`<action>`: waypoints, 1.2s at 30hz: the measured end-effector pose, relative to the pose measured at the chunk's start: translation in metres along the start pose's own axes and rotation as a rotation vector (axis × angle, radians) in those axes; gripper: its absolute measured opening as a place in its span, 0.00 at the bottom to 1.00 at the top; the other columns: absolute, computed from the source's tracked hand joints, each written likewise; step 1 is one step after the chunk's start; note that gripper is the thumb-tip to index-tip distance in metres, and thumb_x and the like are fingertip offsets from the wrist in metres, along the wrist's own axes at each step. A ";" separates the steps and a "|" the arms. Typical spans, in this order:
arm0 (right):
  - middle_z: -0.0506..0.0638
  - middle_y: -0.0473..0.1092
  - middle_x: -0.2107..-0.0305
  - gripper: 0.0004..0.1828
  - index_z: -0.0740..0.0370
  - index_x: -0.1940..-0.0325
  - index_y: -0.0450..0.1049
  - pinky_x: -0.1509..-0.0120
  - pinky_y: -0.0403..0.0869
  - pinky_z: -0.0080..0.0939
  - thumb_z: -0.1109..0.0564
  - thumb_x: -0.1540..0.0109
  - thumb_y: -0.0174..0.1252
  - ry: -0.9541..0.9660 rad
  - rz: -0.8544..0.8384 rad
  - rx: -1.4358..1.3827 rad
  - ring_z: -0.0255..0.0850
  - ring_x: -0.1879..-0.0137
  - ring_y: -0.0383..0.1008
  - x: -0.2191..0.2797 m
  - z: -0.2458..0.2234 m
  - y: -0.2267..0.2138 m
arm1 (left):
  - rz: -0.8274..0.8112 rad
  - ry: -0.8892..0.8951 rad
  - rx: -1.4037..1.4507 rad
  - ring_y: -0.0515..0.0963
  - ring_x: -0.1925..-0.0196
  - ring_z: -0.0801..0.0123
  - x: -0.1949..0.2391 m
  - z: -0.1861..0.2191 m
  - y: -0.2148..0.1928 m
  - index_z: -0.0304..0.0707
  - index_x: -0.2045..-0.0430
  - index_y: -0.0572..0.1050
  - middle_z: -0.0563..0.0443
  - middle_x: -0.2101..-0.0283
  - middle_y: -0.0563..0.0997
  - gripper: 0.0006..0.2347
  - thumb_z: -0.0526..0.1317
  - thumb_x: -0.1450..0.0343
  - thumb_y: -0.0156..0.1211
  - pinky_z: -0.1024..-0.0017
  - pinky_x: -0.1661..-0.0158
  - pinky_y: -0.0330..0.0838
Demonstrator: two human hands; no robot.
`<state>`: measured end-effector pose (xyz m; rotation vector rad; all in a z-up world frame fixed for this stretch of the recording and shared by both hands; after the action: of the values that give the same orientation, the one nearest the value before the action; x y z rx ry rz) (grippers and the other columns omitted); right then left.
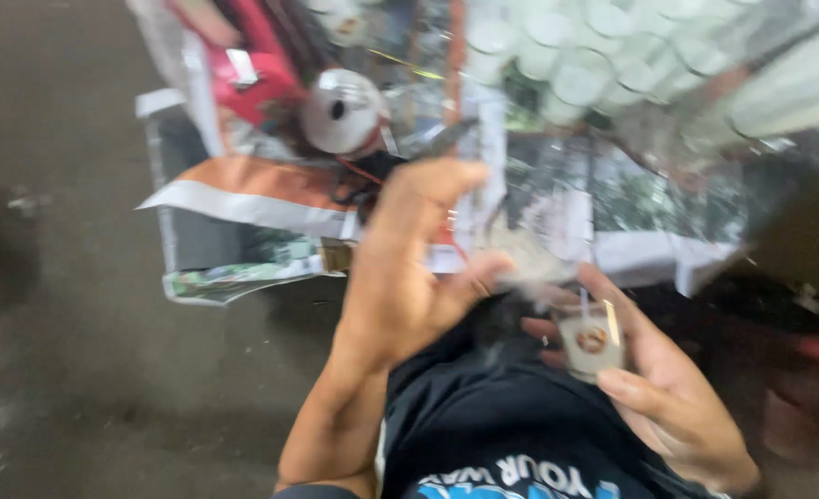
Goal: The person is individually packaging small glass candles into clear plastic bags at a steady pace.
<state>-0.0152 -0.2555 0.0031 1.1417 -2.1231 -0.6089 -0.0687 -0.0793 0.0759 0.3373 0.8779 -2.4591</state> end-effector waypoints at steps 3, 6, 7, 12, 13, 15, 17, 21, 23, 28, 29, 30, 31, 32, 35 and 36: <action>0.65 0.55 0.43 0.42 0.58 0.37 0.47 0.49 0.66 0.44 0.53 0.51 0.58 0.000 -0.053 0.143 0.58 0.43 0.63 -0.001 0.006 -0.009 | 0.452 -0.007 -0.316 0.70 0.57 0.61 -0.004 -0.013 -0.065 0.34 0.63 0.64 0.46 0.60 0.68 0.11 0.41 0.32 0.51 0.73 0.65 0.69; 0.67 0.52 0.43 0.42 0.59 0.37 0.45 0.49 0.66 0.44 0.53 0.49 0.58 0.006 -0.129 0.148 0.55 0.42 0.62 -0.002 0.009 -0.007 | 0.670 -0.017 -0.658 0.69 0.62 0.62 -0.006 -0.066 -0.110 0.31 0.70 0.67 0.46 0.66 0.67 0.15 0.48 0.31 0.44 0.67 0.66 0.69; 0.67 0.52 0.43 0.42 0.59 0.37 0.45 0.49 0.66 0.44 0.53 0.49 0.58 0.003 -0.138 0.151 0.55 0.42 0.62 -0.002 0.010 -0.007 | 0.676 -0.014 -0.663 0.69 0.62 0.62 -0.008 -0.082 -0.116 0.31 0.70 0.67 0.46 0.66 0.67 0.15 0.48 0.31 0.44 0.67 0.66 0.69; 0.68 0.53 0.43 0.42 0.60 0.37 0.46 0.49 0.66 0.42 0.53 0.49 0.59 -0.007 -0.166 0.128 0.56 0.42 0.61 -0.001 0.011 -0.007 | 0.468 -0.555 -0.354 0.72 0.64 0.68 -0.018 -0.171 -0.120 0.40 0.81 0.71 0.54 0.68 0.75 0.15 0.50 0.36 0.42 0.71 0.64 0.63; 0.68 0.53 0.43 0.42 0.60 0.37 0.46 0.49 0.66 0.42 0.53 0.49 0.59 -0.009 -0.160 0.128 0.56 0.42 0.61 -0.001 0.010 -0.005 | 0.463 -0.554 -0.350 0.72 0.64 0.68 -0.021 -0.170 -0.118 0.40 0.81 0.71 0.54 0.68 0.75 0.15 0.50 0.36 0.42 0.71 0.64 0.63; 0.67 0.55 0.44 0.41 0.59 0.38 0.49 0.50 0.67 0.42 0.54 0.51 0.59 0.010 -0.119 0.134 0.57 0.42 0.62 -0.002 0.009 -0.005 | 0.626 -0.547 -0.228 0.70 0.53 0.68 -0.021 -0.168 -0.120 0.42 0.86 0.71 0.49 0.67 0.75 0.07 0.42 0.39 0.50 0.73 0.57 0.61; 0.67 0.55 0.44 0.41 0.59 0.38 0.49 0.49 0.66 0.43 0.54 0.51 0.59 0.006 -0.119 0.132 0.56 0.43 0.62 0.000 0.010 -0.005 | 0.662 -0.496 -0.250 0.69 0.51 0.65 -0.012 -0.160 -0.117 0.40 0.85 0.71 0.47 0.61 0.73 0.08 0.43 0.38 0.50 0.71 0.56 0.61; 0.65 0.56 0.44 0.41 0.58 0.38 0.49 0.49 0.66 0.42 0.52 0.51 0.58 0.018 -0.101 0.160 0.55 0.43 0.63 0.000 0.009 -0.011 | 0.710 -0.433 -0.281 0.66 0.48 0.64 0.003 -0.123 -0.102 0.37 0.82 0.73 0.42 0.54 0.70 0.08 0.42 0.38 0.53 0.69 0.51 0.59; 0.65 0.56 0.44 0.41 0.58 0.38 0.49 0.49 0.66 0.42 0.52 0.51 0.59 0.023 -0.093 0.151 0.54 0.43 0.63 -0.002 0.009 -0.010 | 0.698 -0.453 -0.331 0.68 0.51 0.68 0.010 -0.138 -0.095 0.39 0.82 0.74 0.48 0.55 0.71 0.07 0.42 0.38 0.54 0.73 0.58 0.61; 0.66 0.56 0.45 0.41 0.62 0.38 0.47 0.49 0.67 0.41 0.52 0.48 0.61 0.056 -0.168 0.099 0.52 0.44 0.64 -0.004 0.004 0.008 | 0.632 -0.392 -0.573 0.76 0.69 0.69 0.018 -0.144 -0.110 0.38 0.86 0.71 0.53 0.63 0.74 0.05 0.36 0.39 0.57 0.74 0.71 0.73; 0.65 0.56 0.45 0.42 0.62 0.38 0.46 0.50 0.67 0.40 0.51 0.48 0.61 0.058 -0.193 0.073 0.53 0.44 0.63 -0.003 0.003 0.012 | 0.529 -0.284 -0.582 0.75 0.67 0.65 0.016 -0.143 -0.114 0.36 0.84 0.72 0.49 0.66 0.76 0.04 0.34 0.38 0.56 0.70 0.67 0.68; 0.65 0.57 0.45 0.42 0.63 0.38 0.46 0.50 0.67 0.39 0.51 0.47 0.62 0.060 -0.218 0.047 0.53 0.43 0.63 -0.004 0.001 0.016 | 0.426 -0.174 -0.588 0.75 0.66 0.61 0.014 -0.142 -0.116 0.35 0.83 0.72 0.45 0.69 0.77 0.03 0.33 0.38 0.54 0.67 0.64 0.64; 0.65 0.57 0.45 0.42 0.63 0.38 0.46 0.50 0.67 0.39 0.51 0.47 0.62 0.037 -0.199 0.048 0.53 0.43 0.63 -0.005 -0.001 0.015 | 0.415 -0.153 -0.569 0.75 0.66 0.61 0.011 -0.115 -0.110 0.35 0.83 0.72 0.45 0.69 0.77 0.03 0.33 0.38 0.54 0.67 0.64 0.64; 0.64 0.57 0.45 0.43 0.63 0.38 0.45 0.49 0.67 0.41 0.50 0.47 0.62 0.044 -0.221 0.041 0.54 0.43 0.62 -0.007 0.000 0.015 | 0.403 -0.117 -0.488 0.73 0.62 0.61 0.010 -0.089 -0.105 0.32 0.80 0.70 0.42 0.65 0.75 0.04 0.33 0.34 0.52 0.69 0.63 0.63; 0.63 0.56 0.45 0.43 0.63 0.38 0.43 0.48 0.66 0.42 0.49 0.46 0.62 0.086 -0.214 0.019 0.53 0.43 0.62 -0.005 0.002 0.017 | 0.217 -0.081 -0.255 0.70 0.60 0.62 0.005 -0.025 -0.068 0.32 0.78 0.67 0.40 0.59 0.72 0.05 0.34 0.32 0.46 0.70 0.59 0.61; 0.62 0.55 0.44 0.43 0.63 0.37 0.43 0.48 0.66 0.40 0.49 0.46 0.61 0.113 -0.220 0.014 0.51 0.43 0.63 -0.006 0.003 0.019 | 0.075 -0.063 -0.124 0.69 0.61 0.63 0.003 -0.004 -0.051 0.36 0.78 0.66 0.42 0.58 0.71 0.05 0.35 0.33 0.41 0.70 0.56 0.61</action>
<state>-0.0254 -0.2405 0.0115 1.3961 -1.9246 -0.6137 -0.0978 -0.0436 0.0980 0.2429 0.9676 -2.3210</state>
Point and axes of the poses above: each hand's wrist, its own x-axis away from the middle knuckle, its own y-axis out of the palm, z = x × y, the point moved 6 cm from there along -x, towards the middle knuckle
